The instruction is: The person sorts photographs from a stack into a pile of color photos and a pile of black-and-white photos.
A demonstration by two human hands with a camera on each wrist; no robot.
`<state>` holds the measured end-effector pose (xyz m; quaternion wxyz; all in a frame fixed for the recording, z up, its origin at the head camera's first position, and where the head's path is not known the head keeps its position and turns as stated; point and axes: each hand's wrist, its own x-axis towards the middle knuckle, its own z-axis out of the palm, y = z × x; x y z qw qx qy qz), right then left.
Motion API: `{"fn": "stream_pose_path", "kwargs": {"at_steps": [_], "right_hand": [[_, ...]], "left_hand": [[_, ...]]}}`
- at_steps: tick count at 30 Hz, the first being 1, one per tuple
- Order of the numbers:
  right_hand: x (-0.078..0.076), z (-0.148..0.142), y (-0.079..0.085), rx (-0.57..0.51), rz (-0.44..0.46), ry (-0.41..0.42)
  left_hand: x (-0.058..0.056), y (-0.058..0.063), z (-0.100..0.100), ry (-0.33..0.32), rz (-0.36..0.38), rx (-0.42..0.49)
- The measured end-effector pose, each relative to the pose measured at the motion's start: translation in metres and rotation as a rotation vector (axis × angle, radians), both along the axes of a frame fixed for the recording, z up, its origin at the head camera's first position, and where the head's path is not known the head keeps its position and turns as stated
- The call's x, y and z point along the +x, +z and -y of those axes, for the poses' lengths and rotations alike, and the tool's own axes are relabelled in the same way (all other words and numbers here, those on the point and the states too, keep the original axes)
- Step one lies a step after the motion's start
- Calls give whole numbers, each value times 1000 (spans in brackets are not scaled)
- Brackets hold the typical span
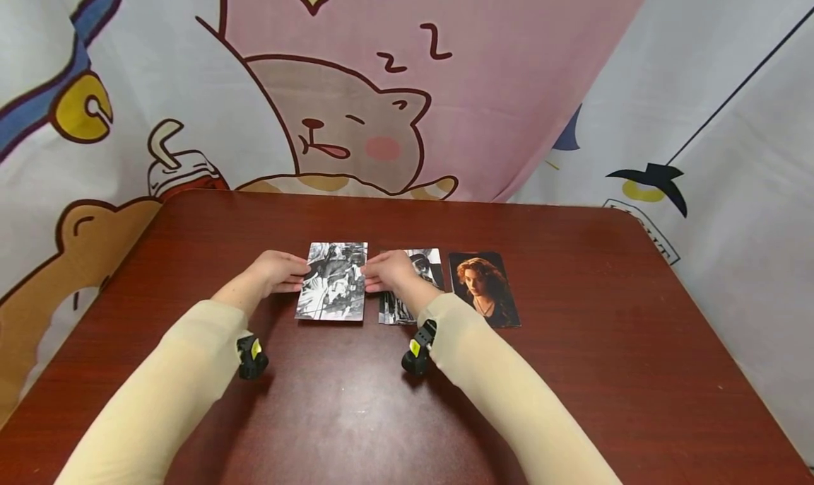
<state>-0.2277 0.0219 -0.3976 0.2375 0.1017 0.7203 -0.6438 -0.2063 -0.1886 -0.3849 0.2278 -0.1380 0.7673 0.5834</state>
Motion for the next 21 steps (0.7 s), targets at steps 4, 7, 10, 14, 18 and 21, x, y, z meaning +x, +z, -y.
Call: {"fn": "stream_pose_path", "kwargs": {"at_steps": [4, 7, 10, 14, 18, 21], "right_hand": [[0, 2, 0, 4, 11, 14], [-1, 2, -1, 15, 16, 32], [-2, 1, -2, 34, 30, 40], [-4, 0, -1, 58, 53, 36], [-4, -1, 2, 59, 52, 36], [-4, -3, 3, 50, 45, 38]], "left_hand": [[0, -2, 1, 2, -8, -17], [1, -2, 0, 9, -10, -32], [2, -4, -2, 14, -21, -61], [3, -5, -4, 22, -51, -131], [4, -5, -4, 40, -83, -213], [3, -4, -4, 38, -97, -230]]}}
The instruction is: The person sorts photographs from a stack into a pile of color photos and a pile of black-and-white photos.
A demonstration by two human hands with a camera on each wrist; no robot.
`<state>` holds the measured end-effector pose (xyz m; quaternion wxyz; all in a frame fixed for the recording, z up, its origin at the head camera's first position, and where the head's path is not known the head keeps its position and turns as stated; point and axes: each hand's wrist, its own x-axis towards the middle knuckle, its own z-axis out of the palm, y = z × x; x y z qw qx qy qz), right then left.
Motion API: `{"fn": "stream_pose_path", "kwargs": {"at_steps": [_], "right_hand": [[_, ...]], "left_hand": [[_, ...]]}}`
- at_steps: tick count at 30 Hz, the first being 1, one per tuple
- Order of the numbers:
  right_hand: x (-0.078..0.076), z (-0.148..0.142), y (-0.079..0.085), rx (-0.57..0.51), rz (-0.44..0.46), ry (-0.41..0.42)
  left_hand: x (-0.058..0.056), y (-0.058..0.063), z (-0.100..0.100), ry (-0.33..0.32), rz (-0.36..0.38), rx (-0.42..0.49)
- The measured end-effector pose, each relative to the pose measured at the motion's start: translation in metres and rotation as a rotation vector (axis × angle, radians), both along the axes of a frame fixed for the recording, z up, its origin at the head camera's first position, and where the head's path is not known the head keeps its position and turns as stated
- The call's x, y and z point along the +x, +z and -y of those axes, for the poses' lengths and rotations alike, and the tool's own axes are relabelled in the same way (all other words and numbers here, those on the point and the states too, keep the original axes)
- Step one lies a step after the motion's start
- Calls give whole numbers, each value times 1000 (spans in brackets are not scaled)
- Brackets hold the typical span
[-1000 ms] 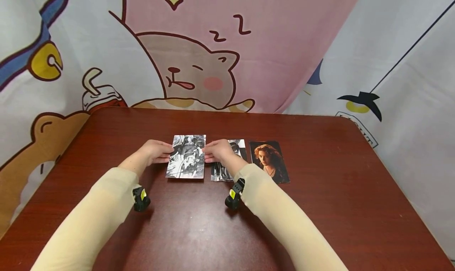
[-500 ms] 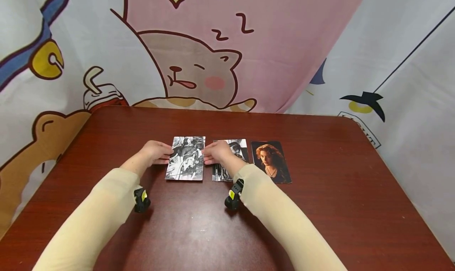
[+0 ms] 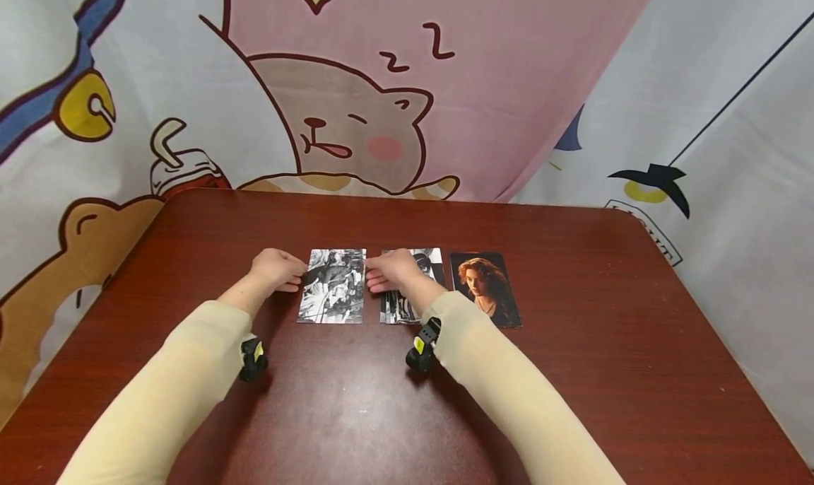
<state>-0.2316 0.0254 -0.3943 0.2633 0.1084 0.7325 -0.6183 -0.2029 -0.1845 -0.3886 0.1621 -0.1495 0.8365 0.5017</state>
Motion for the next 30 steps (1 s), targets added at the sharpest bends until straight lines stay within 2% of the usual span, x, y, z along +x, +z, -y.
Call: {"fn": "stream_pose_path", "kwargs": {"at_steps": [4, 10, 20, 25, 26, 29, 30], "right_hand": [[0, -7, 2, -4, -2, -5], [0, -22, 4, -3, -9, -15], [-1, -47, 6, 26, -17, -43], [-4, -62, 10, 51, -20, -54], [-4, -65, 10, 50, -20, -57], [-6, -75, 11, 51, -30, -62], [-6, -79, 12, 60, -33, -66]], "left_hand": [[-2, 2, -5, -36, 19, 70], [-6, 5, -23, -50, 53, 190], [-10, 6, -65, -130, 54, 321], [-11, 9, -80, -143, 51, 342], [-12, 9, -83, -137, 51, 341], [-22, -3, -89, -126, 50, 378], [-30, -16, -89, -134, 49, 407]]}}
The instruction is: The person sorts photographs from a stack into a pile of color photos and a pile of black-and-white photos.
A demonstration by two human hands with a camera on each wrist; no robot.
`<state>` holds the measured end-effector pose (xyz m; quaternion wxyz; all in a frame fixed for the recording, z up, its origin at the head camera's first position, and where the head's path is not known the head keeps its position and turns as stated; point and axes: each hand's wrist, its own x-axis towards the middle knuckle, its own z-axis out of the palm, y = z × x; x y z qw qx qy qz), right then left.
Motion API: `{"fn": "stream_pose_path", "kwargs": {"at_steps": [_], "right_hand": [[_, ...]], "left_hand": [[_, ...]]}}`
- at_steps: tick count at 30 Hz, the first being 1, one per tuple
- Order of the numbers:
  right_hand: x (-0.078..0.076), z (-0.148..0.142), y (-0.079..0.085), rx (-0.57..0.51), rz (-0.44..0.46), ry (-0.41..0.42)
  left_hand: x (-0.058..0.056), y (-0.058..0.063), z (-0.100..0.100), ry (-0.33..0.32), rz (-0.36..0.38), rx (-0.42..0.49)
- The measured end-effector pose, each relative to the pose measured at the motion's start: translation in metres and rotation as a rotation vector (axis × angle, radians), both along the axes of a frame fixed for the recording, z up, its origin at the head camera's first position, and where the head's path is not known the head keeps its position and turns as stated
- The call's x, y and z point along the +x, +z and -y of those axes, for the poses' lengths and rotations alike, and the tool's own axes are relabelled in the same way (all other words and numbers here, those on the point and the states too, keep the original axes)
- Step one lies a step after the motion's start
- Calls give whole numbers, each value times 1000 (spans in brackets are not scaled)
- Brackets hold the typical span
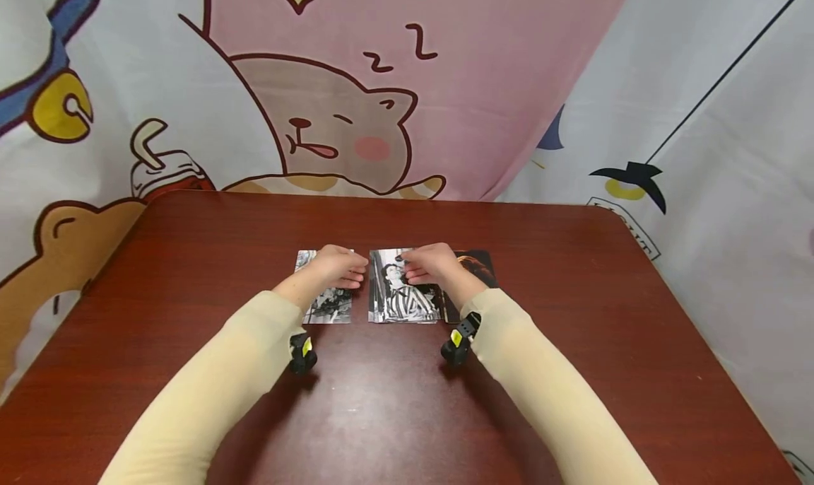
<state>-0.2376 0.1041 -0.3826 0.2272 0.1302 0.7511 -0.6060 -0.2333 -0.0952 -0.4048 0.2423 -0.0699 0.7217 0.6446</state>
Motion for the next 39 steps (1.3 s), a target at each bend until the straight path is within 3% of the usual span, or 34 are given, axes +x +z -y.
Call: {"fn": "stream_pose_path", "kwargs": {"at_steps": [4, 5, 6, 9, 12, 15, 18, 20, 23, 39], "right_hand": [[0, -13, -1, 26, -11, -2], [0, -16, -1, 35, -12, 0], [0, -19, -1, 45, -13, 2], [1, -26, -1, 65, -13, 6], [1, -32, -1, 85, -10, 5], [1, -37, -2, 101, 9, -9], [2, -40, -2, 104, 28, -17], [2, -41, -3, 105, 33, -19], [2, -42, -3, 106, 30, -31], [-2, -39, -8, 174, 33, -8]], "left_hand": [[-27, -44, -5, 1, 12, 11], [-25, -44, -7, -1, 11, 12], [-31, -56, -7, -10, 1, 26], [-38, -70, -11, -9, -1, 19], [-37, -68, -13, -16, -5, 24], [-11, -29, -22, -5, 21, -35], [8, 2, -27, -2, 39, -83], [13, 10, -27, -8, 41, -88], [16, 15, -27, -7, 56, -84], [15, 15, -28, 6, 73, -98]]}}
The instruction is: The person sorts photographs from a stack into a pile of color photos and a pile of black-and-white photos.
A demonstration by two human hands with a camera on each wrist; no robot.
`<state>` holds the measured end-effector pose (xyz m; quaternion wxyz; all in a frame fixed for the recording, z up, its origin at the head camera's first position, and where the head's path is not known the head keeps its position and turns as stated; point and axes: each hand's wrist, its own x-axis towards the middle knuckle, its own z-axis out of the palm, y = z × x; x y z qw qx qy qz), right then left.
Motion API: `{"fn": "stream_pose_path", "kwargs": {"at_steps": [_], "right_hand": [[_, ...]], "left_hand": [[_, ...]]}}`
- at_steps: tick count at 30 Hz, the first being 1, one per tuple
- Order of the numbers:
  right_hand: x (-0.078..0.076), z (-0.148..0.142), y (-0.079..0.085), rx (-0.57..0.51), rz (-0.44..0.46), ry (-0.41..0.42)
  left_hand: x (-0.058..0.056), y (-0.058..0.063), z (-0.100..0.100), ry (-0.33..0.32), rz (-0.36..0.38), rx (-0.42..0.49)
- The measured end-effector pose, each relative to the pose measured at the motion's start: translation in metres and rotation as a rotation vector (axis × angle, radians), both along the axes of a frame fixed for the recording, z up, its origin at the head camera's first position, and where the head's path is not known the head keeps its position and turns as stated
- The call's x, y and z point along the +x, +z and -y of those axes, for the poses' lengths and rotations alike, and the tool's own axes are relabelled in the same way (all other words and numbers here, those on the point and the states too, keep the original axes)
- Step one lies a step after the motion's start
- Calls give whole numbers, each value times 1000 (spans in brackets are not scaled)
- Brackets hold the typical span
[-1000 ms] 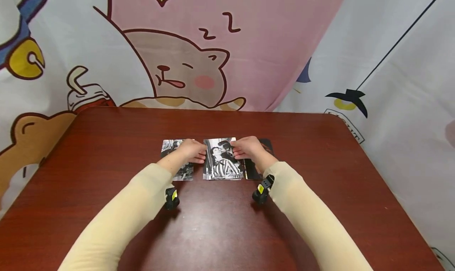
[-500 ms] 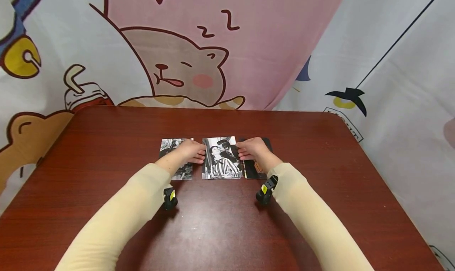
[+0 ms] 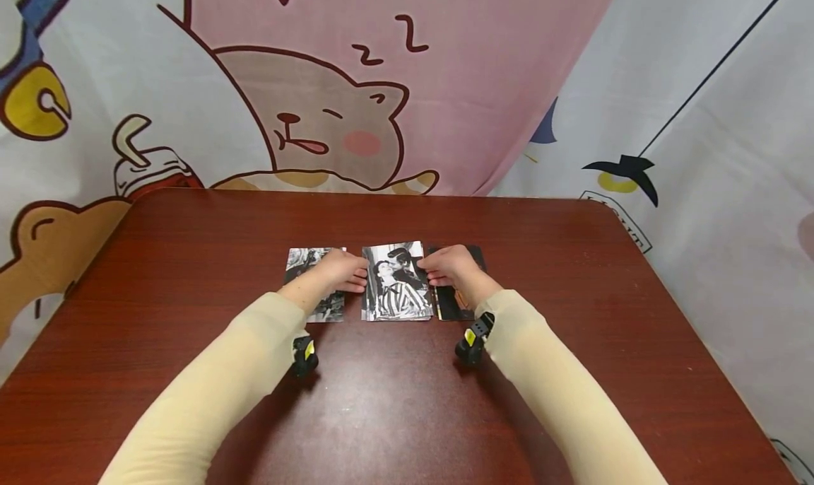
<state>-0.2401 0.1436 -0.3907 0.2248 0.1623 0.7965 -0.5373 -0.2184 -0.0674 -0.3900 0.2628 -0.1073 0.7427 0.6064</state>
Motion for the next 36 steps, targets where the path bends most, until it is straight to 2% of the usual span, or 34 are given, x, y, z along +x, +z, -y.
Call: {"fn": "stream_pose_path", "kwargs": {"at_steps": [6, 8, 14, 24, 32, 36], "right_hand": [[-6, 2, -8, 25, -23, -6], [-3, 4, -6, 52, -38, -15], [1, 6, -4, 29, -70, -44], [1, 0, 0, 28, -94, -65], [-2, 0, 4, -39, -68, -57], [-2, 1, 6, -81, -62, -50]], "left_hand": [[-1, 0, 0, 6, 7, -8], [-1, 0, 0, 6, 10, -9], [0, 2, -1, 4, 10, -11], [-1, 2, -3, 14, -6, -13], [-3, 1, -4, 4, -17, 8], [-2, 0, -4, 44, -34, 5]]}}
